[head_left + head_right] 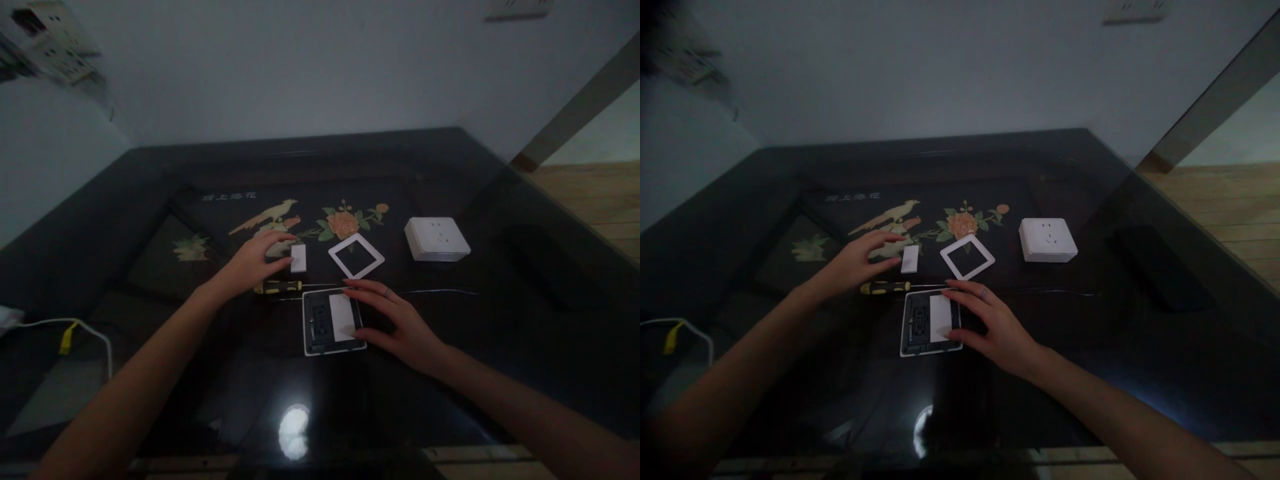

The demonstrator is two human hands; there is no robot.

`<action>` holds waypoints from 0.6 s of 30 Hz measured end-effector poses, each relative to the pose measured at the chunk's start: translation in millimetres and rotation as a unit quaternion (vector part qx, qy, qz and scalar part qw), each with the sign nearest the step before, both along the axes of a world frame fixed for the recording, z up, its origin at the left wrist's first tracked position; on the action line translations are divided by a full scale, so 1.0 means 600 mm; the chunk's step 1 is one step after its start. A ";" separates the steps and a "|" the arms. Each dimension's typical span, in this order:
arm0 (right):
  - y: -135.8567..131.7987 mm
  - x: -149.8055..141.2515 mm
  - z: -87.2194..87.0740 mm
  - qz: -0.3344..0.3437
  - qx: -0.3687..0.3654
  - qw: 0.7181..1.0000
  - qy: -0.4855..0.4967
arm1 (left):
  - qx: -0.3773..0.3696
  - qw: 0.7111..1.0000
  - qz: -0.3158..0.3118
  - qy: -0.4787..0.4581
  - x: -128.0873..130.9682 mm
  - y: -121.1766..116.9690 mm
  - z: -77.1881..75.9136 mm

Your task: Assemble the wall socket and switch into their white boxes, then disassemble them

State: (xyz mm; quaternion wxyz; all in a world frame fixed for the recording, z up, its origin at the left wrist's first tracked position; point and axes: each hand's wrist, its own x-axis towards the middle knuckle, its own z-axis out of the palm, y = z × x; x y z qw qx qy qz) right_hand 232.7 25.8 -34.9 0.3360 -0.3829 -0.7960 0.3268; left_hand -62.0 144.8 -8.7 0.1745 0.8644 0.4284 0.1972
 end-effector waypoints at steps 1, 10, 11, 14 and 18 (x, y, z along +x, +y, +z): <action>0.000 0.000 0.000 0.000 0.001 1.000 -0.003 | -0.011 1.000 -0.007 0.010 -0.003 0.012 -0.007; 0.000 0.002 -0.005 0.038 -0.050 0.997 -0.035 | -0.034 0.999 -0.026 0.026 0.011 0.021 -0.031; 0.000 0.002 -0.005 0.046 -0.060 0.996 -0.045 | -0.031 0.999 -0.026 0.021 0.014 0.020 -0.030; -0.001 0.001 -0.007 0.061 -0.075 0.993 -0.065 | -0.020 1.000 -0.016 -0.003 0.019 0.016 -0.023; -0.004 -0.001 -0.009 0.054 -0.070 0.993 -0.074 | 0.005 0.998 0.009 -0.061 0.024 -0.021 0.006</action>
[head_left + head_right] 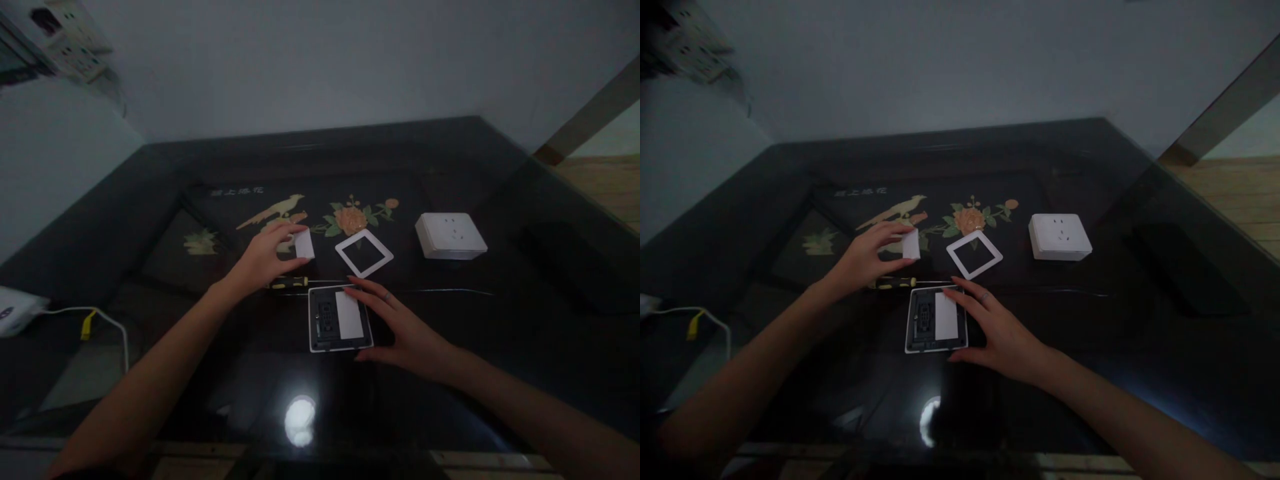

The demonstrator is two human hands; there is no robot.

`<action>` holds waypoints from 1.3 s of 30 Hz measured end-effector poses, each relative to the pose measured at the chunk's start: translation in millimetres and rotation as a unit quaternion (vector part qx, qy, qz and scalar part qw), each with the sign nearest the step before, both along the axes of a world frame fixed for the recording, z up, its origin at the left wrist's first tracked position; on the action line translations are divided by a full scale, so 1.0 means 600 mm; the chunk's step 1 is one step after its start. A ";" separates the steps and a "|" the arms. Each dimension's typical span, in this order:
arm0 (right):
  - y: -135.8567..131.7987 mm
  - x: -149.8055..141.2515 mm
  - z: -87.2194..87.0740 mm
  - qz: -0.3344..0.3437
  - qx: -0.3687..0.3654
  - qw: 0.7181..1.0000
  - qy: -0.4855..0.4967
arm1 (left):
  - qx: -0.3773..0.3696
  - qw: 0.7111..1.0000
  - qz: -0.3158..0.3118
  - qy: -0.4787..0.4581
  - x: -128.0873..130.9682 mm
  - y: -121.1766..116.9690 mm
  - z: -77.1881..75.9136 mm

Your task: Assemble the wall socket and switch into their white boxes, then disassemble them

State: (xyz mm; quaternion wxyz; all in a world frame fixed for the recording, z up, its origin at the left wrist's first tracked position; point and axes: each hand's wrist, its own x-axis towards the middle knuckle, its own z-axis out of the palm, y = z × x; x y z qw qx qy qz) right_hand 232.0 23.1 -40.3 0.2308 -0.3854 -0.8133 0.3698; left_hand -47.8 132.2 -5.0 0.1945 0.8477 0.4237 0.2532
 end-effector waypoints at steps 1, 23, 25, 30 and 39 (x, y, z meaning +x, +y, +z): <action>-0.001 0.000 0.000 -0.002 0.001 1.000 -0.002 | 0.002 1.000 -0.001 -0.019 0.002 -0.018 0.008; 0.001 0.000 -0.006 -0.002 0.039 0.999 -0.017 | 0.015 0.993 -0.090 -0.068 0.024 -0.162 -0.030; 0.002 0.000 -0.005 0.001 0.042 0.999 -0.015 | -0.006 0.994 -0.081 -0.075 0.027 -0.162 -0.030; 0.003 -0.001 -0.002 0.002 0.038 0.999 -0.012 | -0.045 0.993 -0.076 -0.082 0.032 -0.162 -0.028; 0.003 0.000 -0.004 0.004 0.054 0.998 -0.017 | -0.108 0.987 -0.058 -0.108 0.039 -0.168 -0.031</action>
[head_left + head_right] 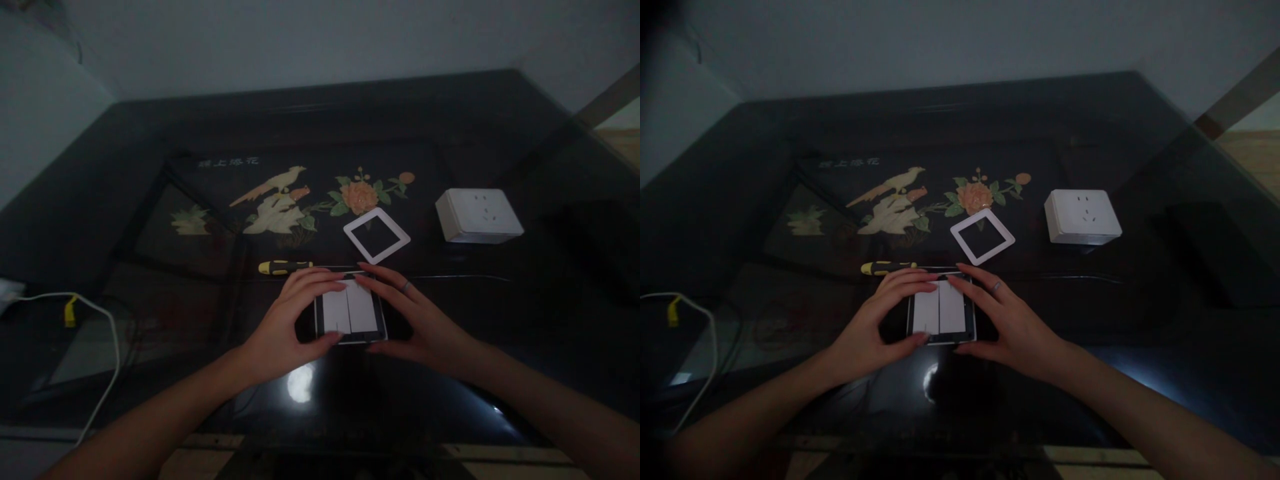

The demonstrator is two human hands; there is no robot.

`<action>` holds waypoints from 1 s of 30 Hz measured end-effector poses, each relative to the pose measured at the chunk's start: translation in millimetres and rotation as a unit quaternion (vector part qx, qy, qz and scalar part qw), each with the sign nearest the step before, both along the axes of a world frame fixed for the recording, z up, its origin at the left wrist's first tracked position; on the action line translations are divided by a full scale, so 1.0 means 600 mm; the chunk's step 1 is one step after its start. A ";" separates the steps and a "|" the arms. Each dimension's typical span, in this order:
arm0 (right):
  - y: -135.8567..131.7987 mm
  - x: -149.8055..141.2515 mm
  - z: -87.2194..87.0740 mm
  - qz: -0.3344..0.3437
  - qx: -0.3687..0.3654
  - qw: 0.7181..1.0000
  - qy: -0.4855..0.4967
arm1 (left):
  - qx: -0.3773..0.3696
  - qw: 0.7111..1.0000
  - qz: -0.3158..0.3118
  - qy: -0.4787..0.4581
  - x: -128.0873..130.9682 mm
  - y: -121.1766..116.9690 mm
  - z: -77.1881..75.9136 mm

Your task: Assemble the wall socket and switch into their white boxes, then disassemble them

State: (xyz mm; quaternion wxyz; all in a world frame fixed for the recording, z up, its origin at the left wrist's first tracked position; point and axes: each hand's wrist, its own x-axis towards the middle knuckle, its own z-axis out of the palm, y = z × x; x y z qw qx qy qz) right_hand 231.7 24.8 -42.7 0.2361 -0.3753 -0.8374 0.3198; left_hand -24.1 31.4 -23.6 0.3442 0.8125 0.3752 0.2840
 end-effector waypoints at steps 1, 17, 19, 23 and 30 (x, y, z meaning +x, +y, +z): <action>0.000 0.000 0.000 -0.001 0.000 1.000 0.001 | -0.005 1.000 0.002 -0.002 0.000 -0.001 0.000; -0.003 -0.001 -0.002 -0.006 0.000 1.000 0.000 | -0.087 0.988 0.064 -0.108 0.022 0.003 -0.007; -0.003 -0.001 -0.002 -0.004 0.001 1.000 -0.001 | -0.086 0.987 0.071 -0.113 0.023 0.002 -0.007; -0.003 -0.002 0.001 -0.005 0.004 1.000 -0.002 | -0.086 0.986 0.077 -0.118 0.025 -0.001 -0.006; -0.003 -0.002 0.000 -0.005 0.013 1.000 -0.005 | -0.096 0.985 0.082 -0.117 0.024 -0.001 -0.005</action>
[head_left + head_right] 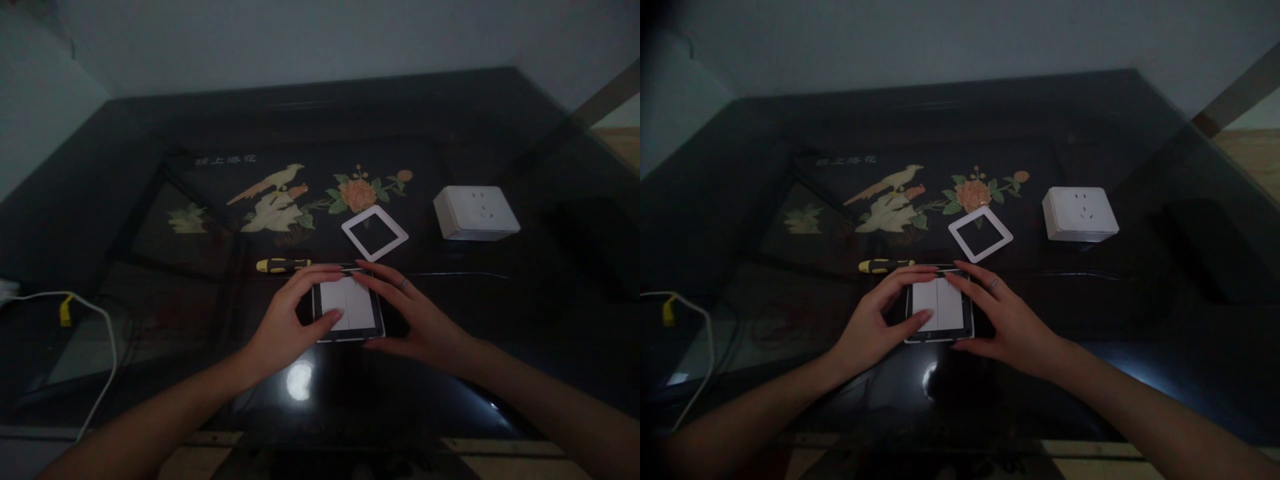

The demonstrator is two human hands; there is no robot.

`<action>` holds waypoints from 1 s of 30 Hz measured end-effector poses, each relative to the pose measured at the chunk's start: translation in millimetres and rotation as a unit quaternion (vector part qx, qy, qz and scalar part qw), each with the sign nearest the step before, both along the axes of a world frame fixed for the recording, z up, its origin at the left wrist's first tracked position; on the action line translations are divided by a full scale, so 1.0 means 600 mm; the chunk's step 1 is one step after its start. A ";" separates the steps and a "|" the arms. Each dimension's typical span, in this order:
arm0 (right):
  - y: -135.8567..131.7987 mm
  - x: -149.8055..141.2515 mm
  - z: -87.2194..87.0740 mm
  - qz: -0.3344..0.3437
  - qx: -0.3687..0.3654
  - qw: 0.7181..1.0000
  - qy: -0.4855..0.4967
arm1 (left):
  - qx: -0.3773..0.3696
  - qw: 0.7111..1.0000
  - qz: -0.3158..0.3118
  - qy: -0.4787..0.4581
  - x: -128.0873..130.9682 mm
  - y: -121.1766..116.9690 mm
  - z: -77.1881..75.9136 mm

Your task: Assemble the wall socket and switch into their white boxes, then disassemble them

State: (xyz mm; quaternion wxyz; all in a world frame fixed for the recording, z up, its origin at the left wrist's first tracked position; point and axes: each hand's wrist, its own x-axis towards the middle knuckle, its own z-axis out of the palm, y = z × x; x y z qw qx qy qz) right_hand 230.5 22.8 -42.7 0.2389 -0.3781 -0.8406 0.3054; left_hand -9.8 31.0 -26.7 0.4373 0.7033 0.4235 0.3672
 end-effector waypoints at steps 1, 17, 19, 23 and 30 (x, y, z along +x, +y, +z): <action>0.000 0.000 0.000 0.001 0.000 1.000 0.000 | -0.002 1.000 0.000 0.000 0.000 0.000 -0.001; 0.002 0.002 -0.005 0.002 -0.011 1.000 -0.008 | 0.047 0.996 -0.041 0.060 -0.009 -0.002 -0.009; 0.003 0.004 -0.004 0.008 -0.009 1.000 -0.006 | 0.063 0.994 -0.055 0.065 -0.015 -0.002 -0.010; 0.010 0.012 0.006 0.014 0.002 1.000 0.009 | 0.104 0.986 -0.090 0.096 -0.026 0.001 -0.014; 0.049 0.047 0.015 -0.156 0.130 0.979 -0.024 | 0.098 0.980 -0.113 0.134 -0.030 0.002 -0.023</action>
